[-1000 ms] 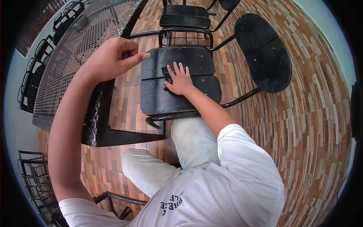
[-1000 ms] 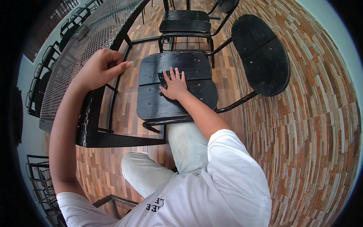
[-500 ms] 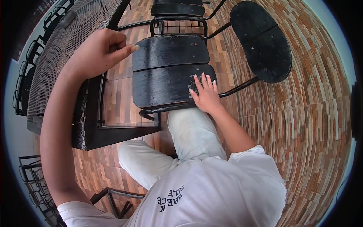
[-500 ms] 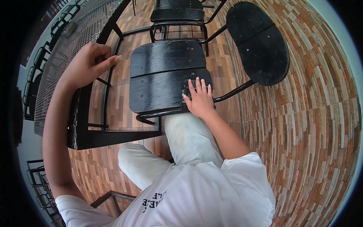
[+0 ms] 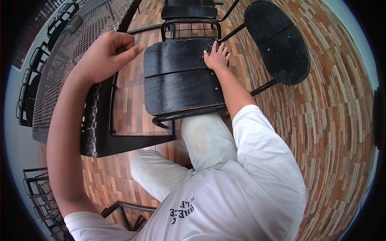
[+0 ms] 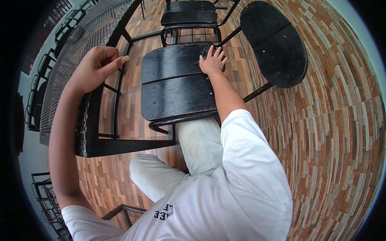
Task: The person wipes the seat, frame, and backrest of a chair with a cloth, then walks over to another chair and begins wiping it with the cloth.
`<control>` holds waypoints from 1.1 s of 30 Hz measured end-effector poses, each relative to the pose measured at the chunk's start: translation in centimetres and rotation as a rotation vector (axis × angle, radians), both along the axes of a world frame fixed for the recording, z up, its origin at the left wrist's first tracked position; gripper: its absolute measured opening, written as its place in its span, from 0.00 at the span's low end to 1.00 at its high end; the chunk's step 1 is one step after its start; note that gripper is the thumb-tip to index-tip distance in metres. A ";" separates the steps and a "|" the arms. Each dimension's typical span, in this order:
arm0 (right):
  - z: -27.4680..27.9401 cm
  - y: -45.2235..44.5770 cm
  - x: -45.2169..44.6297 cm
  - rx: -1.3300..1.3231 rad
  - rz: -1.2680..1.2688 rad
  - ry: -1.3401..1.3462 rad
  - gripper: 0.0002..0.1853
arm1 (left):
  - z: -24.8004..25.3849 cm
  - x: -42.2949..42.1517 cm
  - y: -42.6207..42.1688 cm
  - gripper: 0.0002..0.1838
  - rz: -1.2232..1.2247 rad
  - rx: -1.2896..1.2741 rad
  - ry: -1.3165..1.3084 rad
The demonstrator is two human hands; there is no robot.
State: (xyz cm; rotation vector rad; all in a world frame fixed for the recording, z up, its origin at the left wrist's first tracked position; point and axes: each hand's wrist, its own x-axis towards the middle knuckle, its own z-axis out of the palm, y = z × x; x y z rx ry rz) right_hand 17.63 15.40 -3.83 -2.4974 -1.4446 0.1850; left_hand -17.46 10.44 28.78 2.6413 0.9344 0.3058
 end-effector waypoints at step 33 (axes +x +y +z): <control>-1.0 -9.0 0.5 -0.024 0.030 0.050 0.47 | -0.1 0.6 -0.1 0.23 -0.011 0.093 0.104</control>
